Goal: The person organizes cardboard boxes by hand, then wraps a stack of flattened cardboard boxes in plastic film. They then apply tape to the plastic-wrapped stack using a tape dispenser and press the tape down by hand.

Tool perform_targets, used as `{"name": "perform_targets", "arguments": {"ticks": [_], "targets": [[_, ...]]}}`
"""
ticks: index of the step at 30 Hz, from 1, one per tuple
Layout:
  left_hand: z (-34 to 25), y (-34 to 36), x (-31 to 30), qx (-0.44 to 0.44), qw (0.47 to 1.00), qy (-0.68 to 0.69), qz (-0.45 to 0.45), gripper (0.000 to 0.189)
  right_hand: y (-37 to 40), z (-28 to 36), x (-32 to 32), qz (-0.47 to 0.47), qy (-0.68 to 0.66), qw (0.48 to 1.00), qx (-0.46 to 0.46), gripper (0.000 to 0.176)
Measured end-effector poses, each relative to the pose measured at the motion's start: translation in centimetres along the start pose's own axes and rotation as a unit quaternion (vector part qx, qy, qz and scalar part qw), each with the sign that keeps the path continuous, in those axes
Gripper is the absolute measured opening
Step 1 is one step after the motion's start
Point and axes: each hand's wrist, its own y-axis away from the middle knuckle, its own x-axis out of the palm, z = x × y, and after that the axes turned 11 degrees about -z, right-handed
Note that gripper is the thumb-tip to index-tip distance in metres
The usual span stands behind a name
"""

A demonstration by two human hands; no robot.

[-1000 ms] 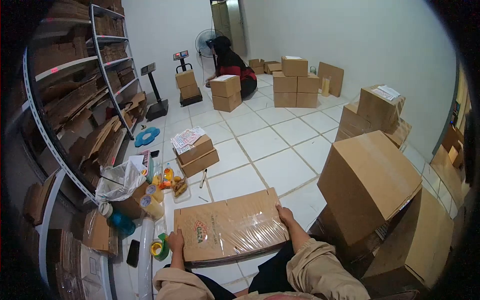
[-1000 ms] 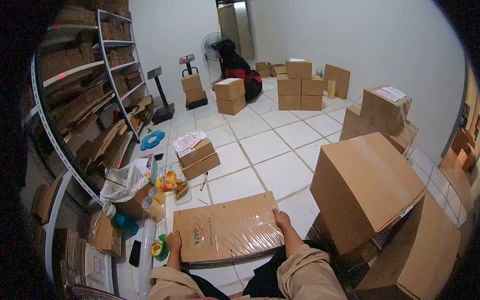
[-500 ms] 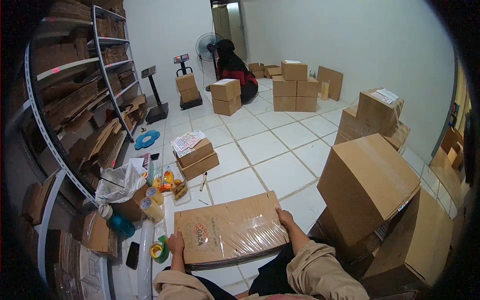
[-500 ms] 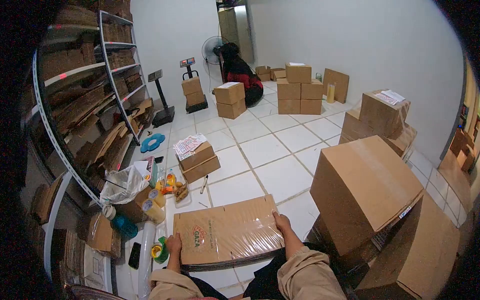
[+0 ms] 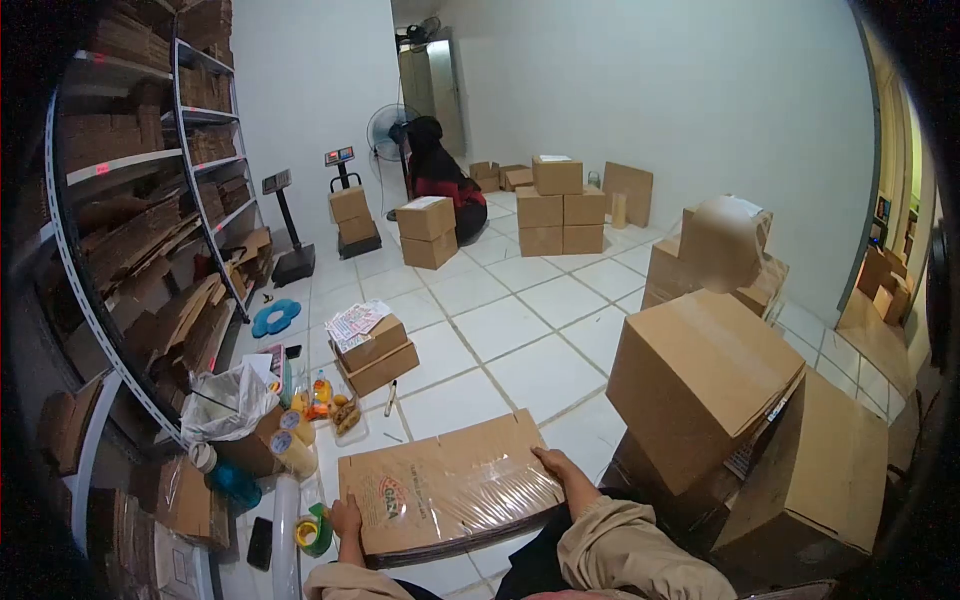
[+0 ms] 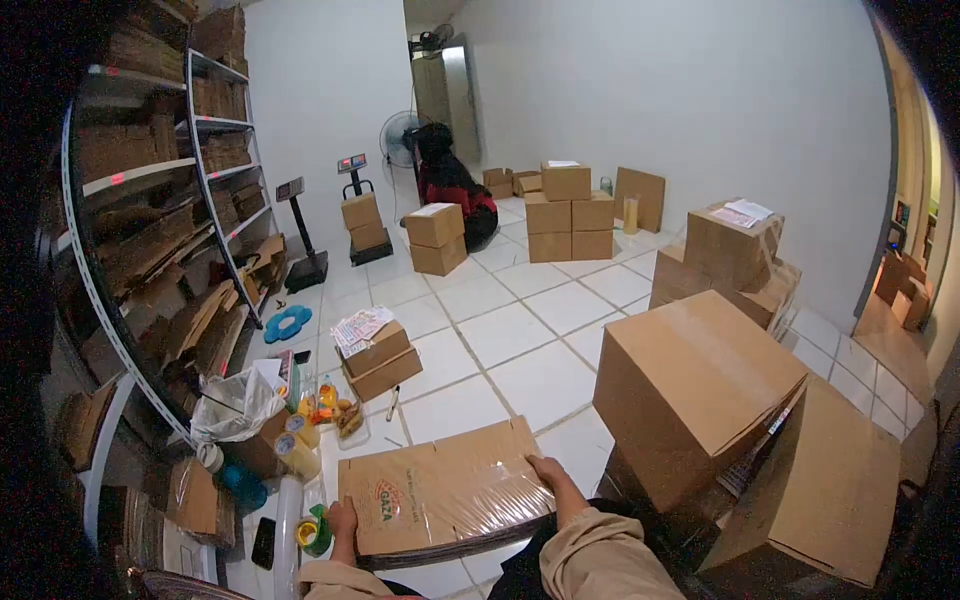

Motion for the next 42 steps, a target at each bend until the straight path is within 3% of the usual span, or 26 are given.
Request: {"name": "perform_targets", "arguments": {"ticks": [6,8,14,26,30,39,42], "targets": [[-0.5,0.6,-1.0,-0.012,1.000,-0.003,0.015,0.057,0.2,-0.7,0.2,-0.030,0.016,0.999,0.006,0.067],[-0.4,0.6,-1.0,-0.012,1.000,-0.020,0.008,0.058,0.0,-1.1,0.5,-0.087,0.091,0.990,-0.061,0.072],[-1.7,1.5,-2.6,-0.021,1.000,-0.018,0.010,0.058,2.3,-0.2,0.1,-0.136,0.136,0.977,-0.092,0.075],[0.6,-0.1,0.2,0.006,0.999,-0.041,0.020,0.061,4.0,1.0,-0.5,-0.113,0.127,0.979,-0.114,0.070],[-0.3,0.6,-0.8,-0.006,1.000,-0.029,-0.008,0.061,3.0,0.4,-0.1,-0.132,0.138,0.973,-0.130,0.070],[-1.1,0.7,-1.6,-0.032,0.998,-0.020,0.055,0.062,2.3,0.3,0.0,-0.124,0.139,0.974,-0.128,0.069],[-1.2,0.9,-1.7,-0.018,0.999,-0.028,0.022,0.063,1.9,0.2,0.1,-0.128,0.147,0.973,-0.120,0.069]]}}
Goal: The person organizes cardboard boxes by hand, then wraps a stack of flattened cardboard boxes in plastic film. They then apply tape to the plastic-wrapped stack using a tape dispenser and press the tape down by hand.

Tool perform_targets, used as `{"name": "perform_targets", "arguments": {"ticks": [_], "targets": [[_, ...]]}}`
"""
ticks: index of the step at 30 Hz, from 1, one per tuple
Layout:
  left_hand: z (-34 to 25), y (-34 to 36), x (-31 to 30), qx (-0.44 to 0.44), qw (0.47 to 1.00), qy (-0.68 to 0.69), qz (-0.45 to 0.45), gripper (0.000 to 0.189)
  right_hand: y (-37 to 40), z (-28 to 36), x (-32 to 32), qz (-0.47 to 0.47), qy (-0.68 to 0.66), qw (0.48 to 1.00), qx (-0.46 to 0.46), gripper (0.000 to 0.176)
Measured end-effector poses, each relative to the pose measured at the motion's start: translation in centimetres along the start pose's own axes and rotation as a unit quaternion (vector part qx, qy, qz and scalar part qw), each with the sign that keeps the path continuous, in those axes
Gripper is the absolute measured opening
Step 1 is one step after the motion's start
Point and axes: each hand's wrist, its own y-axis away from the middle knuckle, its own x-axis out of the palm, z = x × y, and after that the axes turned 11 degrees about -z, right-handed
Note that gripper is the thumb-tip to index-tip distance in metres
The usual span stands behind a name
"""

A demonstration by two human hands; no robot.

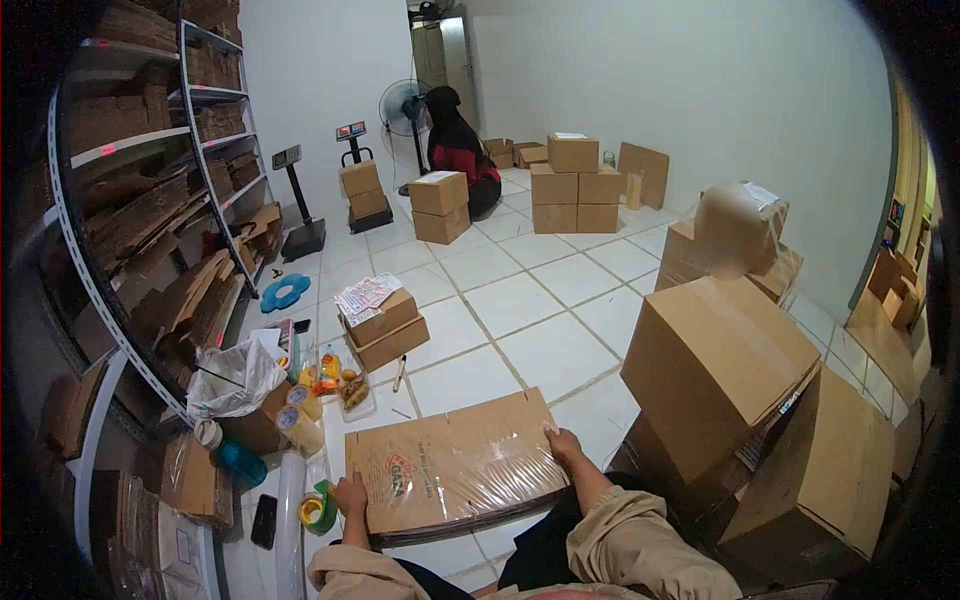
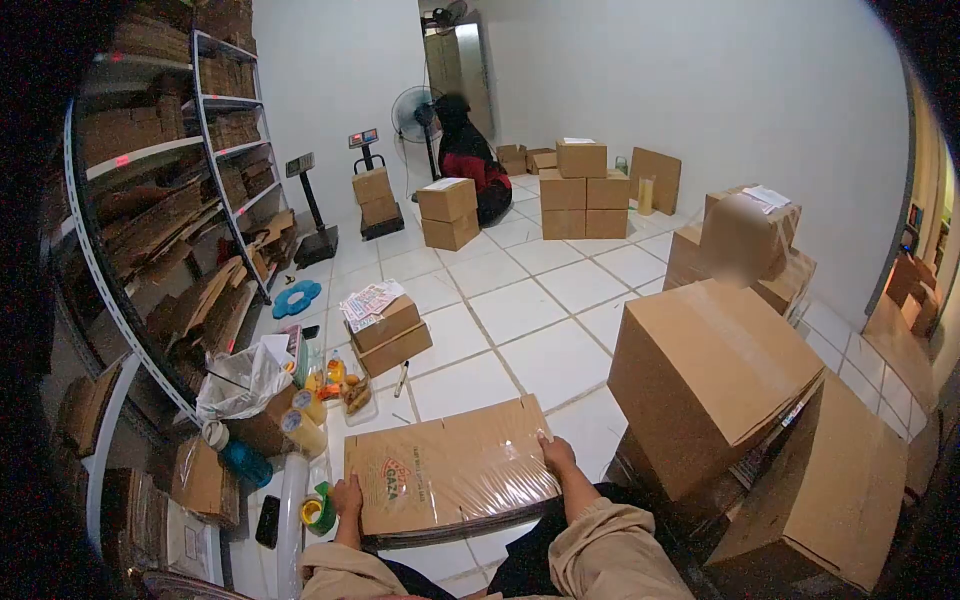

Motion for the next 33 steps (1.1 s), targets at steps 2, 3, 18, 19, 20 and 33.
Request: {"name": "perform_targets", "arguments": {"ticks": [2,3,18,19,20,33], "targets": [[0.1,-0.2,0.2,-0.001,1.000,-0.002,0.012,0.060,0.1,0.0,0.0,-0.002,0.006,1.000,-0.001,0.069],[0.4,-0.4,0.5,-0.001,1.000,-0.004,0.012,0.060,0.3,0.2,-0.3,-0.001,0.001,1.000,0.005,0.069],[0.6,-0.6,1.0,-0.013,1.000,-0.001,0.010,0.059,1.1,0.9,-1.2,0.015,-0.019,1.000,-0.006,0.067],[0.6,-0.6,1.0,-0.008,1.000,0.000,0.004,0.060,1.3,1.1,-1.5,0.019,-0.021,0.999,-0.020,0.068],[0.7,-0.6,1.1,-0.003,1.000,0.001,-0.002,0.061,1.4,1.4,-1.7,0.020,-0.021,0.999,-0.020,0.068],[0.8,-0.9,0.9,0.006,1.000,0.006,0.028,0.063,0.5,1.2,-1.2,0.013,-0.010,1.000,0.017,0.070]]}}
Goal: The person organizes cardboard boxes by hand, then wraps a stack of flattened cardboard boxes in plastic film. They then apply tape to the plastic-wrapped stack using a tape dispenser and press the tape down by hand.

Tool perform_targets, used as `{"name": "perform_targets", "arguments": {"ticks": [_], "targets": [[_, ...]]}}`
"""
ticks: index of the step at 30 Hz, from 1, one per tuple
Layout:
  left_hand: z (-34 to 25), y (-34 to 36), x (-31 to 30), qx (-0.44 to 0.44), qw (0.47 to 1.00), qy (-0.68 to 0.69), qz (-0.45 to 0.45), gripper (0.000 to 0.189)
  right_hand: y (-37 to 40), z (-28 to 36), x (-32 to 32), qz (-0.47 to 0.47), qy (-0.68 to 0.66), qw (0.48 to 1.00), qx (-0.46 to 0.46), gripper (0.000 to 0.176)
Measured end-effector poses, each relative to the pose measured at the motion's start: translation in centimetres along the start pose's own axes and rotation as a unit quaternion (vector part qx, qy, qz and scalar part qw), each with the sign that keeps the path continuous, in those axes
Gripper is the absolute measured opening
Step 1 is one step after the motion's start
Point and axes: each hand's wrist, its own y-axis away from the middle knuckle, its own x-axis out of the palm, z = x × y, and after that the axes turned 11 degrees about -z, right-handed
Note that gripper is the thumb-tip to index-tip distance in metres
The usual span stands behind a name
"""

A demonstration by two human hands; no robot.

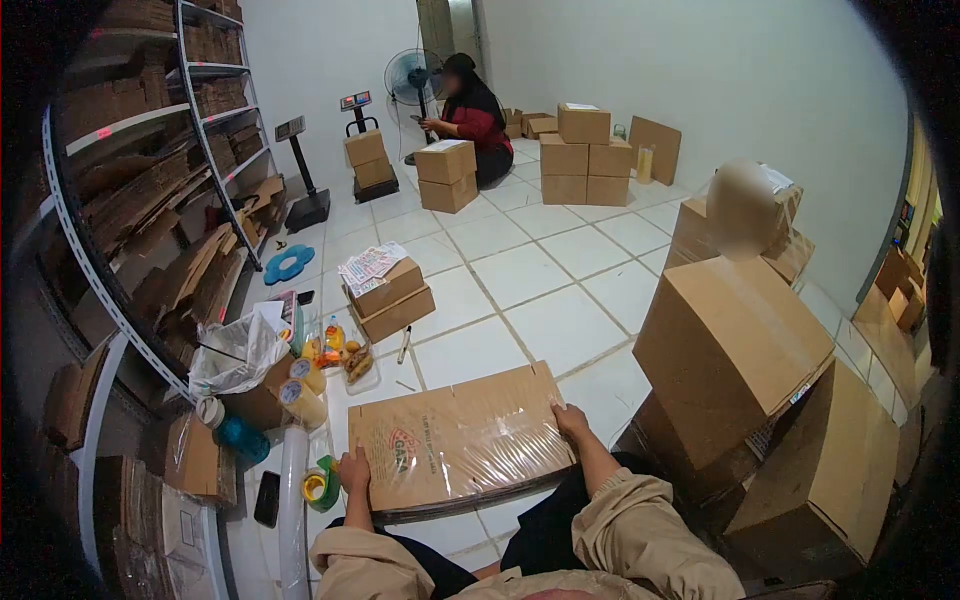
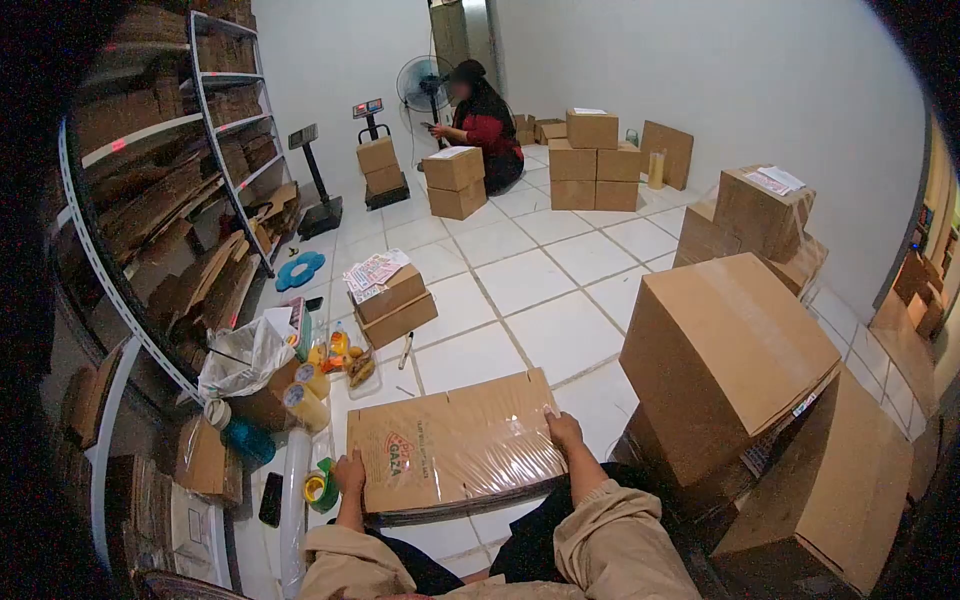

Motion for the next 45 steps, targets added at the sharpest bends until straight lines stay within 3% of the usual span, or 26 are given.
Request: {"name": "perform_targets", "arguments": {"ticks": [3,5,6,7,8,9,10,11,12,13,16,18,21,25,31,34,36,40,42,43,44,45], "targets": [[0.4,-0.3,0.4,0.016,1.000,0.007,-0.017,0.062,-1.8,-2.0,1.1,-0.007,0.015,1.000,-0.019,0.065],[1.4,-1.6,1.3,0.016,0.999,0.018,0.030,0.063,-2.2,-0.8,-0.3,0.128,-0.010,0.988,0.081,0.061],[1.6,-2.4,1.5,0.006,0.998,0.017,0.062,0.064,-0.8,0.3,-1.2,0.118,-0.114,0.977,0.138,0.056],[2.1,-3.1,1.6,-0.007,0.995,0.016,0.094,0.064,-2.9,-2.4,1.1,0.098,-0.174,0.973,0.114,0.053],[3.9,-4.9,3.5,-0.060,0.977,0.145,0.146,0.063,-3.9,-3.4,1.6,0.097,-0.168,0.975,0.106,0.059],[5.7,-5.9,5.2,-0.116,0.936,0.272,0.189,0.063,-4.9,-4.4,2.7,0.101,-0.263,0.954,0.104,0.059],[4.3,-4.5,2.6,-0.116,0.934,0.261,0.215,0.061,-3.0,-1.4,-0.7,0.118,-0.158,0.968,0.153,0.058],[0.8,-3.3,-1.3,-0.116,0.931,0.249,0.242,0.059,-2.4,-0.9,-0.4,0.125,-0.230,0.954,0.142,0.061],[0.0,-4.1,-2.0,-0.128,0.938,0.200,0.253,0.058,-6.4,-4.5,2.4,0.138,-0.195,0.953,0.185,0.056],[-0.1,-4.8,-1.9,-0.137,0.942,0.151,0.267,0.057,-4.8,-2.2,0.3,0.156,-0.173,0.963,0.137,0.057],[0.8,-7.3,1.3,-0.144,0.922,0.223,0.281,0.058,-3.4,0.6,-0.2,0.164,-0.178,0.959,0.149,0.058],[-1.0,-7.4,1.9,-0.154,0.853,0.385,0.316,0.058,-3.8,0.9,0.8,0.158,-0.285,0.938,0.120,0.058],[0.2,-10.6,5.3,-0.204,0.828,0.378,0.361,0.058,-6.5,-1.2,2.8,0.176,-0.290,0.928,0.154,0.054],[-0.9,-9.8,4.8,-0.187,0.849,0.350,0.348,0.057,-6.2,-0.3,2.2,0.183,-0.274,0.934,0.142,0.043],[-1.2,-9.0,3.6,-0.166,0.854,0.359,0.338,0.050,-5.3,0.7,1.5,0.189,-0.299,0.923,0.154,0.049],[0.6,-9.9,4.4,-0.142,0.871,0.366,0.296,0.047,-4.8,1.8,0.6,0.242,-0.356,0.880,0.202,0.049],[1.1,-9.7,4.1,-0.208,0.843,0.397,0.297,0.036,-5.2,1.3,0.6,0.240,-0.360,0.875,0.215,0.047],[1.5,-10.0,4.5,-0.275,0.781,0.455,0.328,0.037,-6.4,-0.1,1.4,0.185,-0.400,0.869,0.227,0.045],[-0.7,-8.8,2.6,-0.310,0.705,0.525,0.363,0.036,-5.7,1.5,0.8,0.165,-0.389,0.878,0.224,0.043],[-1.2,-8.6,2.2,-0.308,0.704,0.525,0.365,0.036,-5.3,2.4,0.4,0.147,-0.378,0.886,0.224,0.042],[-1.6,-8.4,1.8,-0.303,0.730,0.499,0.355,0.036,-8.9,-2.5,1.2,0.260,-0.396,0.854,0.215,0.039],[-1.9,-8.3,1.6,-0.294,0.756,0.472,0.345,0.036,-8.7,-2.2,1.1,0.257,-0.399,0.854,0.212,0.039]]}}
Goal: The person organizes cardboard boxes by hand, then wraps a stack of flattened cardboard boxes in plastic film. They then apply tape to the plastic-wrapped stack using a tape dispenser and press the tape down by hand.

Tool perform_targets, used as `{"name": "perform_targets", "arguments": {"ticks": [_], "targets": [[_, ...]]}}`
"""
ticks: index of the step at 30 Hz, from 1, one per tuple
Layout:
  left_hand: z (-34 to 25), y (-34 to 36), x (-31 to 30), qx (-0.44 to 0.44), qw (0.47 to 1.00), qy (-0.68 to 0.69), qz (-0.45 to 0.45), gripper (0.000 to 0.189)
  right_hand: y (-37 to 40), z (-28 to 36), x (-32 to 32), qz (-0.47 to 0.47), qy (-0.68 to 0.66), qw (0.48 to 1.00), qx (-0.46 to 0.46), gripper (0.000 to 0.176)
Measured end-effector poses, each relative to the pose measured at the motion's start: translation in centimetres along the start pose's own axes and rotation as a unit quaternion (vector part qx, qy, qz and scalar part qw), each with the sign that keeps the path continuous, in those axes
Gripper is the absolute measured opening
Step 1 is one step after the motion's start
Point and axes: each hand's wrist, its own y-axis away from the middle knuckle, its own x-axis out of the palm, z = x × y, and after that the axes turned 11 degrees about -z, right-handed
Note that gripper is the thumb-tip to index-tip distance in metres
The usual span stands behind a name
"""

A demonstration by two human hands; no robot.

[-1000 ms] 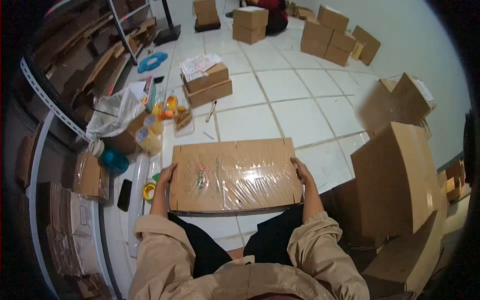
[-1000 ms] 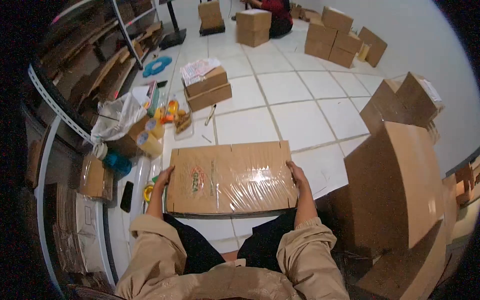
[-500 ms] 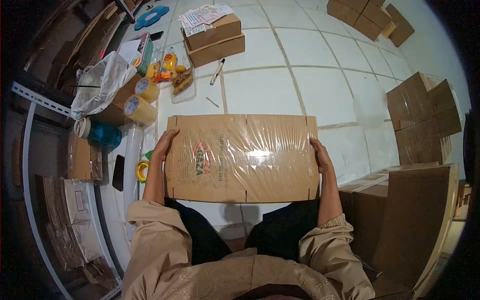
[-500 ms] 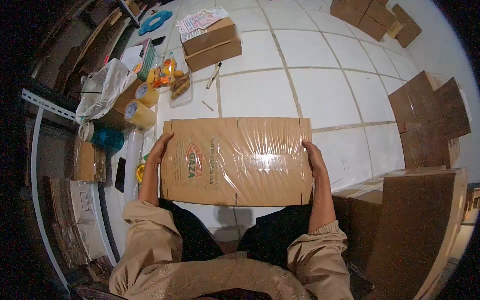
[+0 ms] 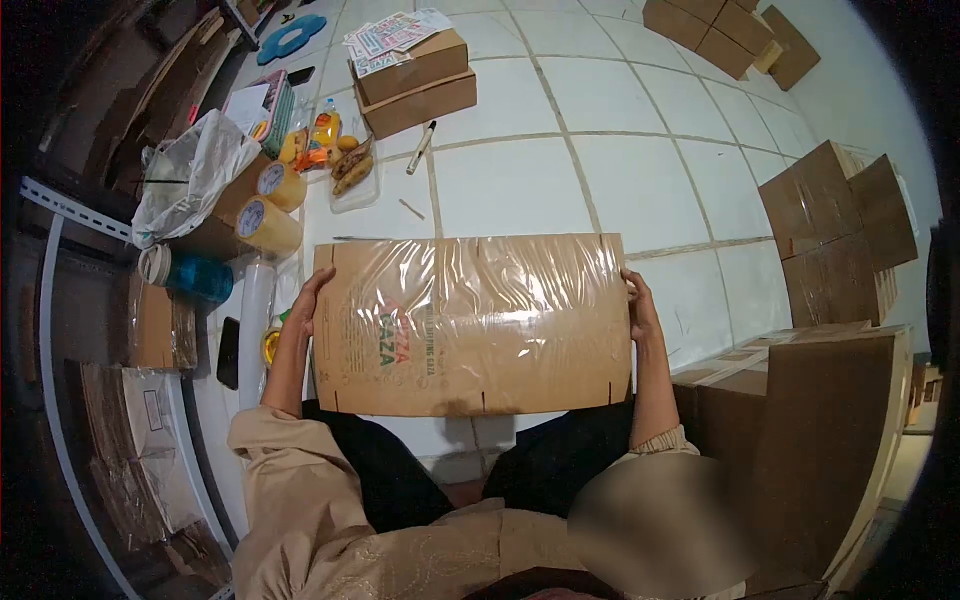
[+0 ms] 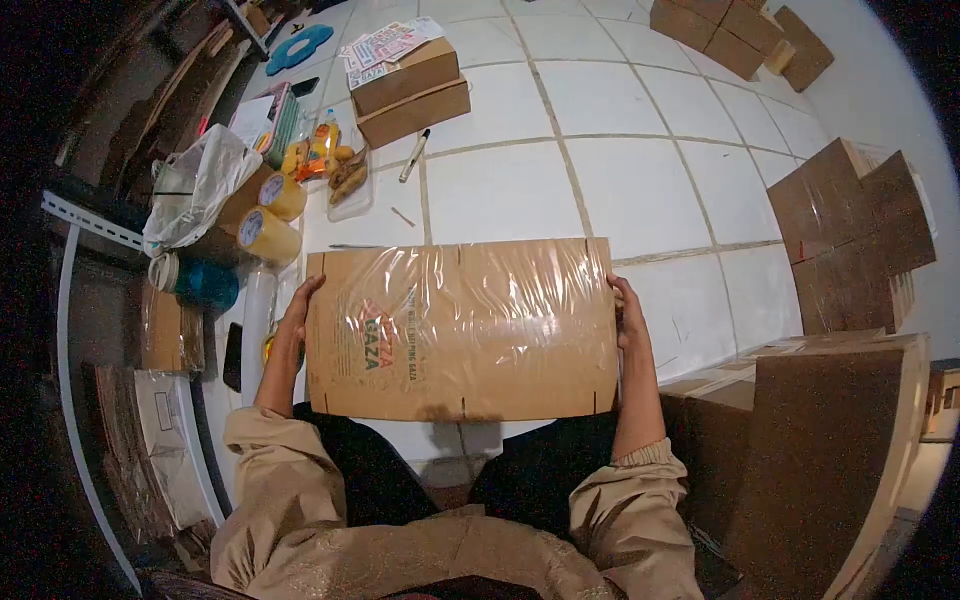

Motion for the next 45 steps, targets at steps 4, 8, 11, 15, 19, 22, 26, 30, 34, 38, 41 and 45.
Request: {"name": "perform_targets", "arguments": {"ticks": [4,8,11,15,19,22,26,30,34,38,41,45], "targets": [[0.0,-0.3,-1.3,-0.013,0.999,-0.045,0.025,0.037,0.8,0.1,2.1,-0.033,-0.057,0.998,-0.011,0.041],[0.2,0.9,-2.3,-0.014,0.999,-0.017,0.040,0.041,3.7,1.1,4.8,-0.030,-0.082,0.996,-0.005,0.041],[-0.7,4.6,-0.7,0.071,0.996,-0.018,0.051,0.049,3.6,1.8,3.9,-0.005,-0.027,0.999,-0.027,0.043],[-1.0,8.3,-2.1,0.180,0.983,0.018,0.042,0.062,7.2,3.8,4.2,0.028,-0.018,0.978,-0.205,0.056],[1.8,11.9,-4.1,0.319,0.941,0.096,0.057,0.070,8.8,3.5,1.5,0.126,-0.118,0.923,-0.345,0.077],[4.0,13.6,-5.4,0.361,0.927,0.085,0.052,0.071,4.0,0.5,-5.7,-0.032,0.006,0.927,-0.374,0.093],[6.1,14.1,-8.8,0.289,0.956,-0.050,0.006,0.072,6.1,1.2,-5.2,0.127,-0.093,0.929,-0.334,0.098],[4.9,15.7,-6.7,0.301,0.952,-0.051,0.004,0.071,17.3,8.1,5.3,-0.051,0.189,0.772,-0.604,0.097],[4.4,15.5,-6.2,0.306,0.949,-0.040,0.057,0.074,26.6,8.5,16.2,-0.013,0.450,0.549,-0.704,0.097],[3.7,17.2,-5.4,0.338,0.932,-0.130,0.026,0.080,22.6,4.6,22.7,0.063,0.617,0.449,-0.643,0.096],[1.3,17.5,-7.3,0.396,0.890,-0.228,-0.011,0.086,23.0,5.1,23.9,0.082,0.638,0.466,-0.607,0.094],[2.5,11.8,-13.9,0.413,0.821,-0.376,-0.120,0.080,22.9,4.7,24.0,0.070,0.619,0.446,-0.643,0.089]]}}
